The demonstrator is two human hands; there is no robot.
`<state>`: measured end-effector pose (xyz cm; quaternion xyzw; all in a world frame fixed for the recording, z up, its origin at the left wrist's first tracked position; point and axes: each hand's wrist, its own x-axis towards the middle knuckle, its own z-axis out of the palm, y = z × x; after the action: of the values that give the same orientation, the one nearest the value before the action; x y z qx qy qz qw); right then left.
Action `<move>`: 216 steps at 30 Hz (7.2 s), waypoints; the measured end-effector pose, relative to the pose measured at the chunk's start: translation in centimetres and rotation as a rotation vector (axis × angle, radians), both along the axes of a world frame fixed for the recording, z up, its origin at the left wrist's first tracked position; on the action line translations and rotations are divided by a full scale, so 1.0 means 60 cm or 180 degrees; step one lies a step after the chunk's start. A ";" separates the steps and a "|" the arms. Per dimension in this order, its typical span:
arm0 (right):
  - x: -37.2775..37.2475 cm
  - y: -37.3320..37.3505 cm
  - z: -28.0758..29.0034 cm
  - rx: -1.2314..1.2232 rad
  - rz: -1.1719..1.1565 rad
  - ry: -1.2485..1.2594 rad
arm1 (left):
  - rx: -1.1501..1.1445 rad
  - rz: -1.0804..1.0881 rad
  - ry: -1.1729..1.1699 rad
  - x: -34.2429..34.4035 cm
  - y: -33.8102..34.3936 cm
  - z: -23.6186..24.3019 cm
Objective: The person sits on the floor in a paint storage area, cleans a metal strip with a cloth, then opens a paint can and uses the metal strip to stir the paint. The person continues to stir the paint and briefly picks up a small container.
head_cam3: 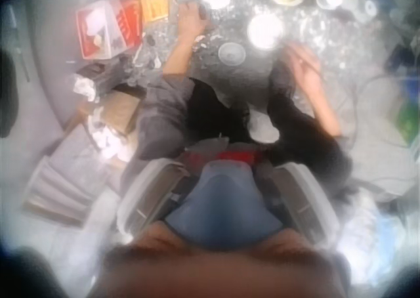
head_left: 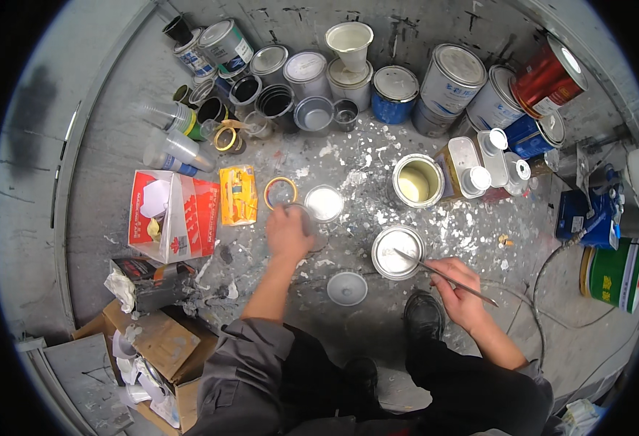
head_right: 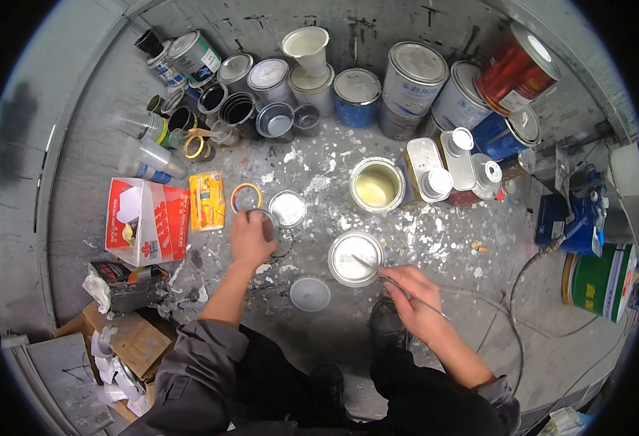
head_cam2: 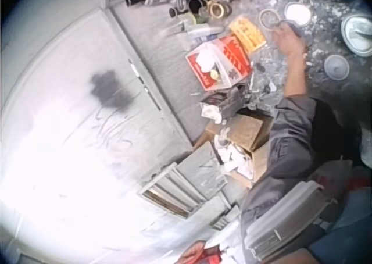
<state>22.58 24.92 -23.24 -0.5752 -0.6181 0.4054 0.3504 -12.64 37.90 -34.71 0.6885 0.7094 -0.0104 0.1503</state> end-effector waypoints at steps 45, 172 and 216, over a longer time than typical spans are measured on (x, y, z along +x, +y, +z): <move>0.024 0.000 0.007 -0.0047 0.0057 0.0067 | -0.1724 0.2943 -0.3746 0.144 0.075 -0.050; -0.028 0.115 0.019 -0.0734 -0.0038 -0.0228 | 0.1150 0.0515 -0.1207 -0.339 -0.014 0.221; 0.056 0.110 0.007 -0.0862 0.0275 -0.0097 | 0.3181 0.1779 -0.0716 -0.495 0.519 0.314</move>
<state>25.92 31.53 -22.82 -0.5962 -0.5872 0.4910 0.2423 -42.35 69.03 -15.86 0.4594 0.7627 0.4387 -0.1214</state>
